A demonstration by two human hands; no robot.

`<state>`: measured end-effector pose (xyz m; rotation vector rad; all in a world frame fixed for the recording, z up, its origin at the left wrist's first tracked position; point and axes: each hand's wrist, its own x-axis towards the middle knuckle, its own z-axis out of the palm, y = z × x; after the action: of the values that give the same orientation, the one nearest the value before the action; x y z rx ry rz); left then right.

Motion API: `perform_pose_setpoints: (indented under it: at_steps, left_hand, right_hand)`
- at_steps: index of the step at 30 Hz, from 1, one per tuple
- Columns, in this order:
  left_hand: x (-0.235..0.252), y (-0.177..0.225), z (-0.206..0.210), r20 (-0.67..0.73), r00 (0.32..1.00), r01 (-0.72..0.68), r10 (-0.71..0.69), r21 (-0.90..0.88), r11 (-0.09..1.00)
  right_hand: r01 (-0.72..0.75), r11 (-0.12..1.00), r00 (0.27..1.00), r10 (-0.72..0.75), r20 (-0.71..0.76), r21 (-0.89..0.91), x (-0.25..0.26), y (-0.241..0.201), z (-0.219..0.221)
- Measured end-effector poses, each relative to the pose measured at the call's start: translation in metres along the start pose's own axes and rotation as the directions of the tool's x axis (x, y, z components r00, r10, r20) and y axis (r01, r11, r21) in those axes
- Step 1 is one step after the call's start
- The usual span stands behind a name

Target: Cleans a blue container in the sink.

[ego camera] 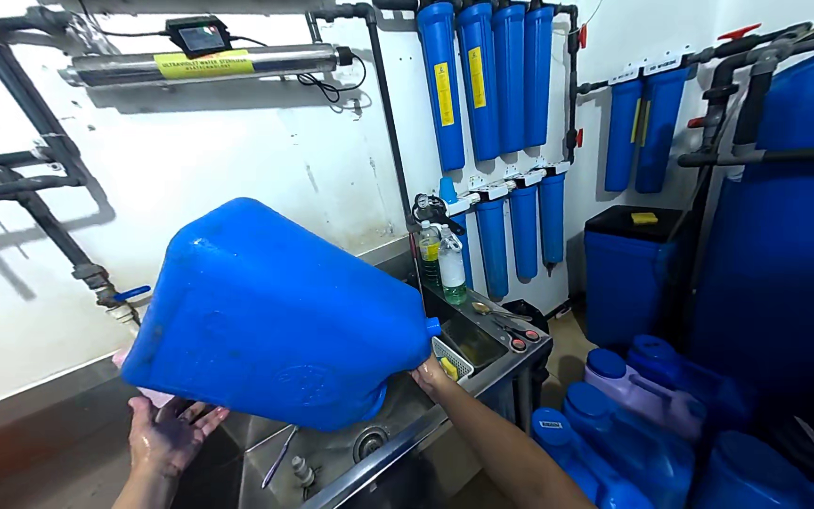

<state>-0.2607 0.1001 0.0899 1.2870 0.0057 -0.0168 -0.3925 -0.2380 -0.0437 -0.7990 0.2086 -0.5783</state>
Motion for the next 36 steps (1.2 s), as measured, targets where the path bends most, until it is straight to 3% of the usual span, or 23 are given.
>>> perform_pose_setpoints:
  at_steps: [11, 19, 23, 27, 29, 31, 34, 36]
  left_hand:
    - [-0.003, 0.014, 0.013, 0.015, 0.999, -0.041, 0.041, 0.005, 0.999]
    - [0.007, 0.015, 0.004, 0.165, 0.986, -0.009, -0.018, 0.161, 0.987]
    - [0.01, 0.011, 0.001, 0.146, 0.989, 0.017, -0.03, 0.089, 0.996]
    - [0.017, 0.01, -0.003, 0.175, 0.982, -0.067, 0.065, 0.009, 0.998]
    - [0.013, 0.018, 0.001, 0.208, 0.975, -0.084, 0.076, 0.03, 0.996]
    - [0.008, 0.026, 0.009, 0.21, 0.974, -0.098, 0.084, 0.061, 0.993]
    - [0.007, 0.034, 0.013, 0.239, 0.969, -0.093, 0.067, 0.1, 0.991]
    - [0.012, 0.036, 0.013, 0.26, 0.964, -0.087, 0.055, 0.114, 0.99]
  right_hand:
    - [0.02, 0.992, 1.0, -0.02, 0.003, 0.121, 0.011, 0.001, -0.005]
    - [-0.003, 0.989, 1.0, 0.006, -0.021, 0.146, 0.016, -0.012, -0.012]
    - [-0.037, 0.999, 0.999, 0.037, -0.021, 0.017, 0.015, -0.001, -0.032]
    - [-0.083, 0.96, 0.996, 0.09, 0.014, -0.268, 0.015, 0.026, -0.059]
    - [-0.084, 0.879, 0.995, 0.1, 0.009, -0.469, 0.007, 0.024, -0.062]
    - [-0.1, 0.748, 0.991, 0.131, -0.002, -0.656, -0.015, -0.008, -0.047]
    - [-0.015, 0.814, 1.0, -0.001, -0.027, -0.581, -0.052, -0.029, -0.036]
    - [-0.09, 0.85, 0.993, 0.033, -0.117, -0.519, -0.054, -0.03, -0.03]
